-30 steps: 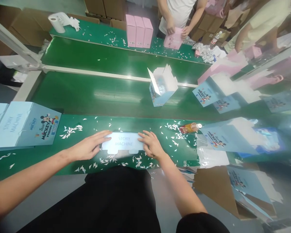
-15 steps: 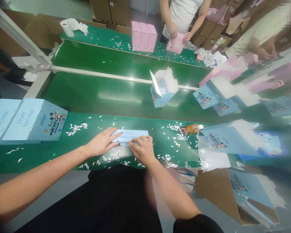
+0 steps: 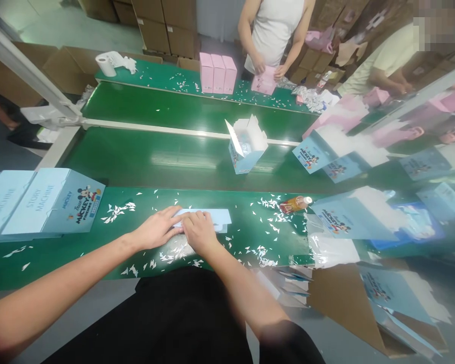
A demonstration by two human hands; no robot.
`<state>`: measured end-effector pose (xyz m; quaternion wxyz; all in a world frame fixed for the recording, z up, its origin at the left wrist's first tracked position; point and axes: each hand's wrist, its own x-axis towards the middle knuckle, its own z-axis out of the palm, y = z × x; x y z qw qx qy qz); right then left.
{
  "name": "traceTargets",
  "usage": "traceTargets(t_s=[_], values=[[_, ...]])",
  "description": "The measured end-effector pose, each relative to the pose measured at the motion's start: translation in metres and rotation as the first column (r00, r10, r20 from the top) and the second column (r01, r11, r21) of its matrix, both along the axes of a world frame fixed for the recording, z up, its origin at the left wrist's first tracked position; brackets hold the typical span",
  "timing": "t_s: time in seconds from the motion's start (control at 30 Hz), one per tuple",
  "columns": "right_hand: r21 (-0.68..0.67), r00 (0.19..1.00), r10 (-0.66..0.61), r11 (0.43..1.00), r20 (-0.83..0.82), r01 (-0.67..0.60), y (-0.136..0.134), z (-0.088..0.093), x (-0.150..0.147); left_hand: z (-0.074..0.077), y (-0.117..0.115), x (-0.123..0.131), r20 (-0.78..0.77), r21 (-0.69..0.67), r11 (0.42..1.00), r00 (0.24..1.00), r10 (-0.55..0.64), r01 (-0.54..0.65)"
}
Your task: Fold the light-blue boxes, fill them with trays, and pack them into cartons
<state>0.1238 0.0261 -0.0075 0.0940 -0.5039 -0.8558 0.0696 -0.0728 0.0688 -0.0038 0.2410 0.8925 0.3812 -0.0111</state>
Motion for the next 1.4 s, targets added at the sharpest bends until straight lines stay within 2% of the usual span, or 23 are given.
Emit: traceTargets(t_s=[0.17,0.27,0.33,0.4,0.47,0.5,0.53,0.57,0.63,0.67,0.73,0.8,1.03,1.2,1.4], values=[[0.024,0.998,-0.002,1.000,-0.069,0.003,0.002,0.005,-0.014,0.012,0.012,0.001,-0.026,-0.064,0.997,0.999,-0.033,0.031],[-0.006,0.968,-0.086,0.996,-0.237,0.087,0.014,0.016,-0.003,0.013,0.013,0.001,-0.066,-0.069,0.997,0.997,-0.045,0.040],[-0.058,0.891,-0.272,0.961,-0.363,0.269,0.024,0.024,0.027,0.009,0.009,0.001,-0.056,-0.041,0.998,0.997,-0.051,0.048],[-0.106,0.790,-0.488,0.868,-0.373,0.486,0.031,0.028,0.072,0.001,0.004,-0.001,-0.026,-0.001,0.998,0.998,-0.056,0.056],[-0.079,0.743,-0.637,0.768,-0.204,0.636,0.032,0.028,0.118,-0.006,0.000,-0.002,0.009,0.034,0.997,0.998,-0.064,0.064],[-0.065,0.729,-0.675,0.737,-0.112,0.672,0.029,0.026,0.137,-0.010,-0.002,-0.003,0.024,0.047,0.996,0.997,-0.071,0.069],[-0.061,0.743,-0.667,0.745,-0.059,0.664,0.026,0.025,0.149,-0.013,-0.003,-0.003,0.037,0.058,0.995,0.996,-0.079,0.076],[-0.082,0.788,-0.615,0.788,-0.035,0.611,0.021,0.023,0.157,-0.015,-0.003,-0.003,0.047,0.066,0.994,0.995,-0.088,0.085],[-0.169,0.919,-0.383,0.916,-0.093,0.364,0.009,0.021,0.155,-0.018,-0.003,-0.004,0.070,0.078,0.992,0.992,-0.104,0.099],[-0.208,0.961,-0.237,0.956,-0.140,0.205,0.003,0.019,0.148,-0.019,-0.002,-0.003,0.083,0.081,0.991,0.991,-0.109,0.102],[-0.241,0.983,-0.010,0.970,-0.185,-0.036,-0.004,0.016,0.131,-0.020,-0.002,-0.003,0.113,0.083,0.991,0.987,-0.111,0.102],[-0.233,0.981,0.108,0.962,-0.162,-0.144,-0.007,0.009,0.120,-0.021,-0.002,-0.003,0.134,0.076,0.992,0.985,-0.109,0.099],[-0.148,0.970,0.221,0.961,-0.100,-0.234,-0.003,-0.020,0.126,-0.024,-0.002,-0.005,0.148,-0.003,0.991,0.980,-0.131,0.133],[-0.177,0.972,0.226,0.956,-0.058,-0.232,-0.007,-0.020,0.125,-0.024,0.003,-0.009,0.130,-0.041,0.983,0.977,-0.171,0.178],[-0.221,0.985,0.170,0.960,-0.030,-0.172,-0.014,-0.016,0.119,-0.026,0.005,-0.010,0.106,-0.048,0.987,0.983,-0.148,0.153]])
